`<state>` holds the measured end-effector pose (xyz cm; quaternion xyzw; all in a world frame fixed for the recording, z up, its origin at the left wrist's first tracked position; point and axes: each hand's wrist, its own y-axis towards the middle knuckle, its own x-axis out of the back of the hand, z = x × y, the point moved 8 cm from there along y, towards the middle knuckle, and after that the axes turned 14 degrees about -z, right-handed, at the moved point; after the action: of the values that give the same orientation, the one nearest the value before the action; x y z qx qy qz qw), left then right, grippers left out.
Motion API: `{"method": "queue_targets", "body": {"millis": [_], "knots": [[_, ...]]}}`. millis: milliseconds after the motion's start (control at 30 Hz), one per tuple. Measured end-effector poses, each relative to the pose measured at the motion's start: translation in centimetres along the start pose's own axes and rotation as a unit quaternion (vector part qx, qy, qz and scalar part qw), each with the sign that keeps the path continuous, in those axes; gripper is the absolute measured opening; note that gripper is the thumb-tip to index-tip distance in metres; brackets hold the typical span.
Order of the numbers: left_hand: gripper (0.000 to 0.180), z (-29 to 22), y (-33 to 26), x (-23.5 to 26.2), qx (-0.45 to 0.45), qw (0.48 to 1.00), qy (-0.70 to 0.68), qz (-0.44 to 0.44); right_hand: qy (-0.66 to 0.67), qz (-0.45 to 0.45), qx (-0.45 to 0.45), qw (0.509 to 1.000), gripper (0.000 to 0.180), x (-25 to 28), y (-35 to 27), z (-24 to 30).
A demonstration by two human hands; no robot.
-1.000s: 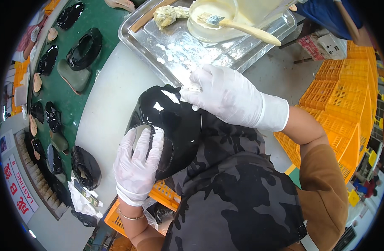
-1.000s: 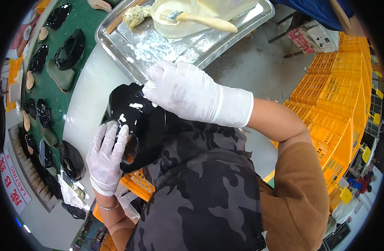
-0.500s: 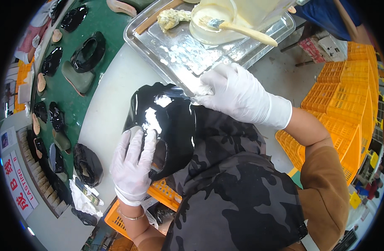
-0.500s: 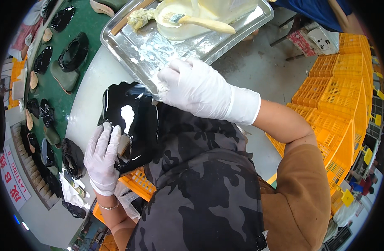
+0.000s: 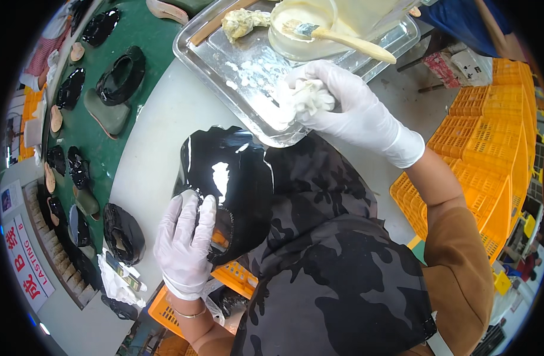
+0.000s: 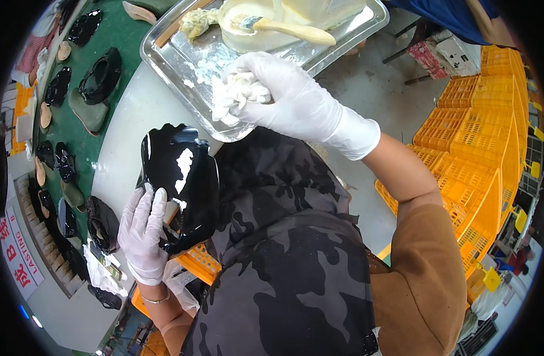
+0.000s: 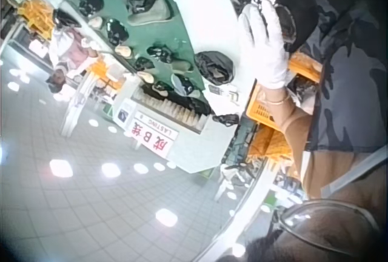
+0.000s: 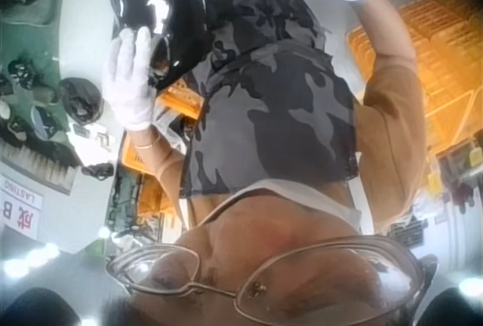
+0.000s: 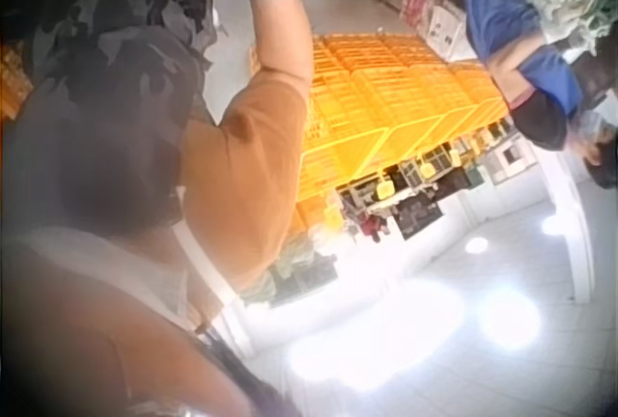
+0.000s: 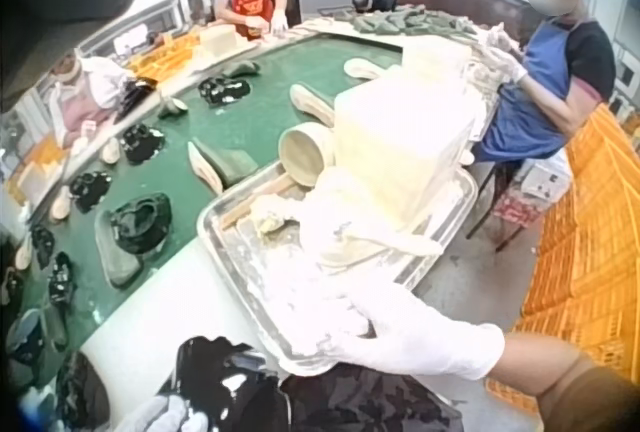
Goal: The person repeatedly applies a white adhesive to the inner sole of black shoes using a brush. They dip the brush into a container of glue, spread it evenly on the shoe's interior, and then place the shoe on a green workbench. This process is repeated for multiple shoes throughout the video.
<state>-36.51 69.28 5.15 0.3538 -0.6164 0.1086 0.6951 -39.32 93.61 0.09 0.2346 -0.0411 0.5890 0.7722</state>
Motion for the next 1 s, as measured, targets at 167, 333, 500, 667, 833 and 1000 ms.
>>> {"method": "queue_targets", "body": {"millis": [167, 333, 500, 667, 833, 1000], "knots": [[0.054, -1.0, 0.5, -1.0, -0.008, 0.999, -0.023, 0.033, 0.069, 0.094, -0.125, 0.985, 0.028, -1.8, 0.4, -0.9], [0.052, -1.6, 1.2, -1.8, -0.027, 0.998, -0.031, 0.052, 0.011, 0.113, 0.036, 0.993, 0.028, -2.8, 1.5, 0.6], [0.051, -1.9, 1.3, -2.1, -0.037, 0.997, -0.038, 0.049, 0.003, 0.132, 0.106, 0.986, 0.022, -4.9, 1.5, 1.0], [0.05, -1.9, 1.5, -2.4, -0.033, 0.997, -0.041, 0.06, -0.123, 0.146, 0.176, 0.966, 0.024, -5.5, 0.4, 1.3], [0.05, -2.1, 1.6, -2.6, -0.034, 0.997, -0.037, 0.064, -0.18, 0.187, 0.186, 0.948, 0.024, -5.6, 0.0, 1.4], [0.05, -2.2, 1.9, -2.8, -0.031, 0.996, -0.051, 0.065, -0.197, 0.177, 0.225, 0.938, 0.017, -4.6, -0.3, 2.5]]}}
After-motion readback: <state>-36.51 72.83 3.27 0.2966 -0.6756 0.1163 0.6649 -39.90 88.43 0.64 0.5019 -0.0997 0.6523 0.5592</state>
